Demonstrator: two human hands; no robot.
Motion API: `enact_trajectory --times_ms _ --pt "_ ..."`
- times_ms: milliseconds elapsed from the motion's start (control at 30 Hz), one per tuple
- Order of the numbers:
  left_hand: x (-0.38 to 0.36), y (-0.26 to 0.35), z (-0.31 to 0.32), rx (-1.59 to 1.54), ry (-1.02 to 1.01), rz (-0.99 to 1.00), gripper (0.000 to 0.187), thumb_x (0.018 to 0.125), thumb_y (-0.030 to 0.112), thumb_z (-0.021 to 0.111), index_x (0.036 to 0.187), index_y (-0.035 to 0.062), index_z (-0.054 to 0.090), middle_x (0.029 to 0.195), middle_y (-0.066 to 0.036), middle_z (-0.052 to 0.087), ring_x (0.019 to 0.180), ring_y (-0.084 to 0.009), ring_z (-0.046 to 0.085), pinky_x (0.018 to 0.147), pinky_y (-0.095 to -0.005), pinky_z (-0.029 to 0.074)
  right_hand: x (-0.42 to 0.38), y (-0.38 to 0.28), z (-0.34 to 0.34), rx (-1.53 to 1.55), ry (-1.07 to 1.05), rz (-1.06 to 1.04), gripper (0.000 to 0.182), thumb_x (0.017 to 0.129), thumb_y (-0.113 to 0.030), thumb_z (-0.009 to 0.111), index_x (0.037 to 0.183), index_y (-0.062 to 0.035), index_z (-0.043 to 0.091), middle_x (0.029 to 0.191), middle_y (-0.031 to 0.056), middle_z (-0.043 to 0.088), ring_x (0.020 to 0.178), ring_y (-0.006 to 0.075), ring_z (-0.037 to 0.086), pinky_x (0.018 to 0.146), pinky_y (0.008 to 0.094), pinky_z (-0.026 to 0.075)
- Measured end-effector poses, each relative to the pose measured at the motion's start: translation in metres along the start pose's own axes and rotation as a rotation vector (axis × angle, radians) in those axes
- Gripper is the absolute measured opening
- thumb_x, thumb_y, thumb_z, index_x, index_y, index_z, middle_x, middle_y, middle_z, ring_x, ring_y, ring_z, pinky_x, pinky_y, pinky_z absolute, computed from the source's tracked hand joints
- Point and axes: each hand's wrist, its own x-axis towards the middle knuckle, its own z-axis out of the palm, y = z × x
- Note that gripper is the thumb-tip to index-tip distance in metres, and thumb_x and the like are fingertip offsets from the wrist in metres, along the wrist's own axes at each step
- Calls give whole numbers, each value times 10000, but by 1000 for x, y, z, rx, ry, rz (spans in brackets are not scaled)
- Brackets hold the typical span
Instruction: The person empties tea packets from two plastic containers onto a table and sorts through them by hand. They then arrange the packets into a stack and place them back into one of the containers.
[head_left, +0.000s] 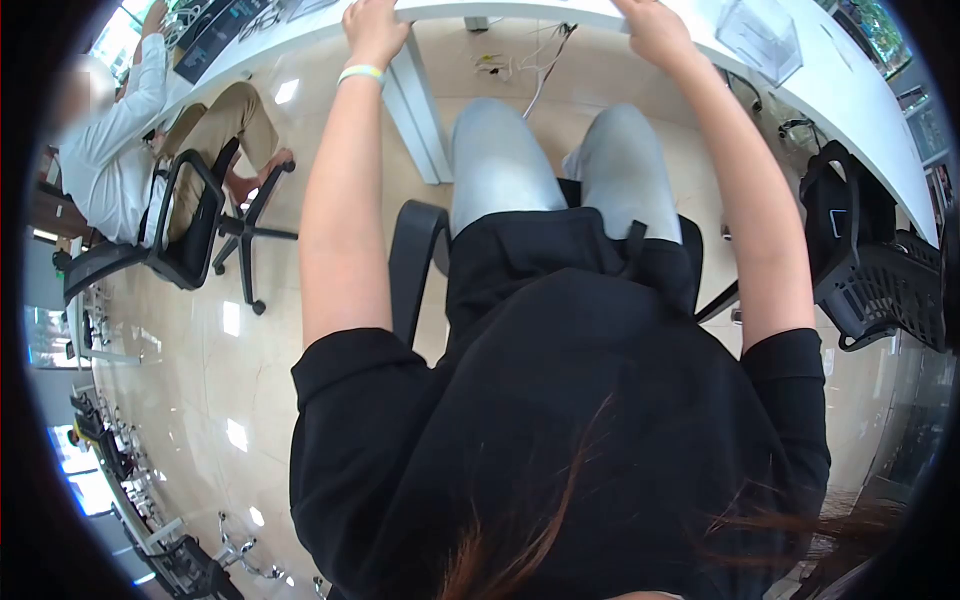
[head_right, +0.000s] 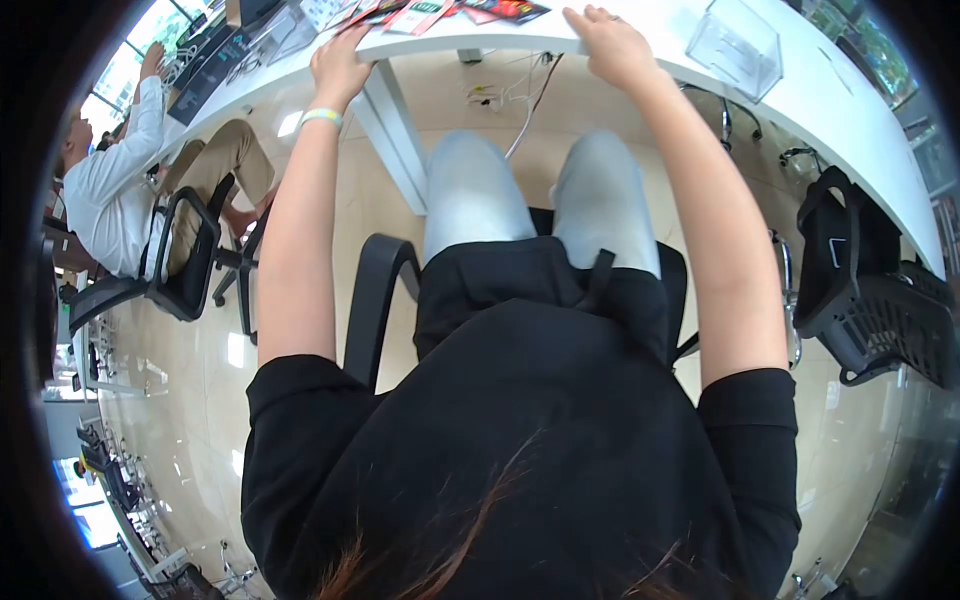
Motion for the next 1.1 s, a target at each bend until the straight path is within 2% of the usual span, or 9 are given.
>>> enact_trajectory --times_ms 67,133,233,300,367,400,467,967,1100 --pt "-3 5 -1 18 -3 -9 482 660 205 661 1127 199 543 1122 -15 553 1061 -211 488 889 -383 335 -6 -5 -2 -15 13 15 514 679 -21 548 1183 -53 449 1172 227 474 1080 367 464 891 397 397" --pt "-5 8 -4 -157 79 9 509 619 86 625 1116 113 521 1151 -89 516 1054 -281 456 895 -426 333 -5 -9 -5 -41 35 16 487 684 -7 536 1164 -46 463 1146 223 494 1066 349 481 883 392 403" --pt "-9 19 -18 -174 57 -30 477 644 75 609 1113 107 525 1137 -100 524 1053 -286 457 897 -419 340 -8 -10 -4 -27 63 22 485 689 9 504 1170 -37 458 1126 233 501 1063 363 475 891 399 397" --pt "-14 21 -21 -187 155 -27 435 631 83 608 1063 94 557 1102 -74 546 1042 -289 459 874 -411 353 -9 -5 1 -111 116 -28 458 676 -6 576 1123 -31 479 1063 188 548 1010 309 527 855 374 417" --pt "-12 18 -27 -188 -48 -13 560 708 88 580 1239 131 410 1208 -134 460 1115 -292 427 928 -430 330 -10 0 11 -142 99 -6 544 659 24 535 1184 -84 442 1135 168 514 1056 306 500 871 368 421" --pt "-13 16 -24 -187 -44 -16 560 708 88 580 1239 131 410 1208 -134 460 1115 -292 427 928 -430 330 -10 -1 13 -171 80 21 639 642 54 495 1245 -137 406 1207 149 480 1103 303 473 886 363 425" --pt "-16 13 -12 -88 124 14 490 653 165 664 1127 211 545 1107 -4 563 1035 -203 498 874 -371 335 -12 0 14 -167 83 25 630 641 57 493 1234 -144 424 1198 148 489 1101 302 477 880 366 430" --pt "-24 1 -14 -244 246 117 568 538 79 685 1088 176 580 1086 16 589 989 -171 524 828 -307 319 -15 -13 5 -118 228 -18 508 628 54 510 1105 -116 554 1073 129 570 990 284 556 830 343 458" --pt "-23 2 -7 -220 346 105 431 579 98 674 1003 156 623 1017 26 618 943 -170 545 800 -309 331 -14 -9 5 -115 294 -83 450 621 34 522 1037 -116 606 1022 123 596 933 265 587 783 332 481"
